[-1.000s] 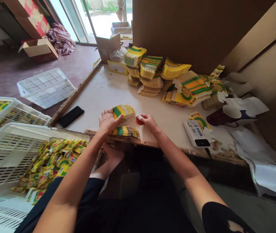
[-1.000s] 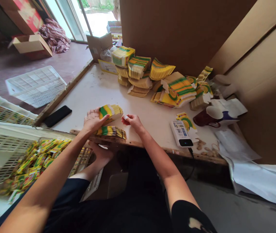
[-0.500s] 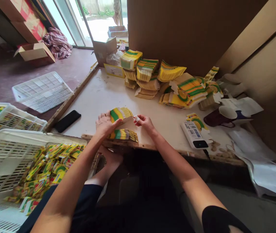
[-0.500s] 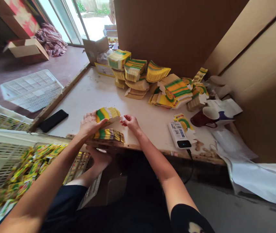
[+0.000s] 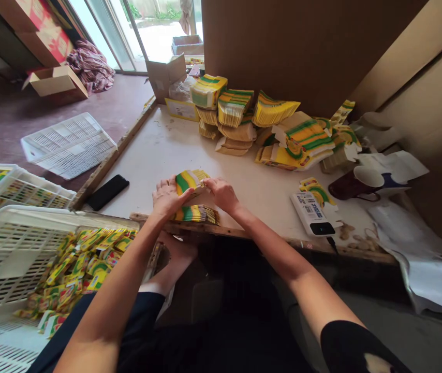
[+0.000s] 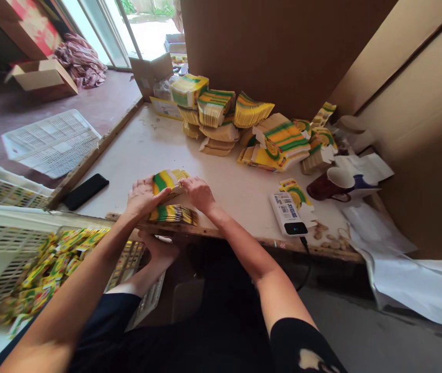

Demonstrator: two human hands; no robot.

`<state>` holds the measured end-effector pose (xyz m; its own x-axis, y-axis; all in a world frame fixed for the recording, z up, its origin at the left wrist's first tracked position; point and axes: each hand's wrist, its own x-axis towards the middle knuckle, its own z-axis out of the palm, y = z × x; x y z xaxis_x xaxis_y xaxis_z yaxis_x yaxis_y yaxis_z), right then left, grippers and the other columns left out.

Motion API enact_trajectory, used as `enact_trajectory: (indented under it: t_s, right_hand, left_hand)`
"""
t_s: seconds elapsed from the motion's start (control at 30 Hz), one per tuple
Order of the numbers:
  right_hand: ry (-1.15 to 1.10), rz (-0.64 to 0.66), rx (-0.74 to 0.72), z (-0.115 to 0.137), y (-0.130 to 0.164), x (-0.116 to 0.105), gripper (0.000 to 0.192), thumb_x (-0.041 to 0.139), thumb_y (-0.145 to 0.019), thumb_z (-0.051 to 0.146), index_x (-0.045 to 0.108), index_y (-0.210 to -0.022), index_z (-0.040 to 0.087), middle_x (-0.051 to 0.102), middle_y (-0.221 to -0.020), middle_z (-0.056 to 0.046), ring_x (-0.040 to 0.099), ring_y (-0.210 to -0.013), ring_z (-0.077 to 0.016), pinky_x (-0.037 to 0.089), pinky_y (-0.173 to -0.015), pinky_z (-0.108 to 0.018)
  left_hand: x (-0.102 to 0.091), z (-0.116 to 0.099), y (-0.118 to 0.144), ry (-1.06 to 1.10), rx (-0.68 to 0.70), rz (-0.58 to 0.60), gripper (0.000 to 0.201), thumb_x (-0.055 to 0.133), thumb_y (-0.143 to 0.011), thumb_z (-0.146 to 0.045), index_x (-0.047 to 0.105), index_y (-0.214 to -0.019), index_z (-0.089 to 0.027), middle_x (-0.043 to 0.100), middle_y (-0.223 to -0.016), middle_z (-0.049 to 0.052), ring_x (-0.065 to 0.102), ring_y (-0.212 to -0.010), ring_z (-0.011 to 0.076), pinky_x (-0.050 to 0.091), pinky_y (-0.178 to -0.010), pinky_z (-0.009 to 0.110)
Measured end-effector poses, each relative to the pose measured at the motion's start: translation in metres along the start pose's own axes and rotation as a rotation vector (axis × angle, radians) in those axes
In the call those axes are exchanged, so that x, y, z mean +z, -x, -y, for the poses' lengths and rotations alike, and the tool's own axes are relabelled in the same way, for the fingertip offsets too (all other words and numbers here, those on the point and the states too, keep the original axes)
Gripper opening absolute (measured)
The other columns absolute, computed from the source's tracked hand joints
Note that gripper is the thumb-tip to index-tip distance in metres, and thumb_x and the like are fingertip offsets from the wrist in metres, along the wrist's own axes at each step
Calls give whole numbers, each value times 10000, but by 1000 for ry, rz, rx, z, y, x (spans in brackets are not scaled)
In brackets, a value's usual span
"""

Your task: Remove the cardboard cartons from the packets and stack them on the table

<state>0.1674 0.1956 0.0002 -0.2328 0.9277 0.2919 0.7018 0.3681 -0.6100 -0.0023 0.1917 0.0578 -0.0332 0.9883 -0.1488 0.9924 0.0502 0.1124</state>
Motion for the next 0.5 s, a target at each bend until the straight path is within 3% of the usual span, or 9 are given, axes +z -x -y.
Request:
enact_trajectory:
  t_s: [0.5]
  right_hand:
    - [274, 16, 3, 14, 3, 1, 226, 436, -894, 66, 604, -991, 181, 682, -948, -83, 608, -871, -196, 440, -771, -275]
  left_hand:
    - [-1, 0, 1, 74, -6, 1, 763, 412, -820, -591, 355, -1421, -125, 496, -1348, 194, 429, -1264, 364, 377, -1014, 449]
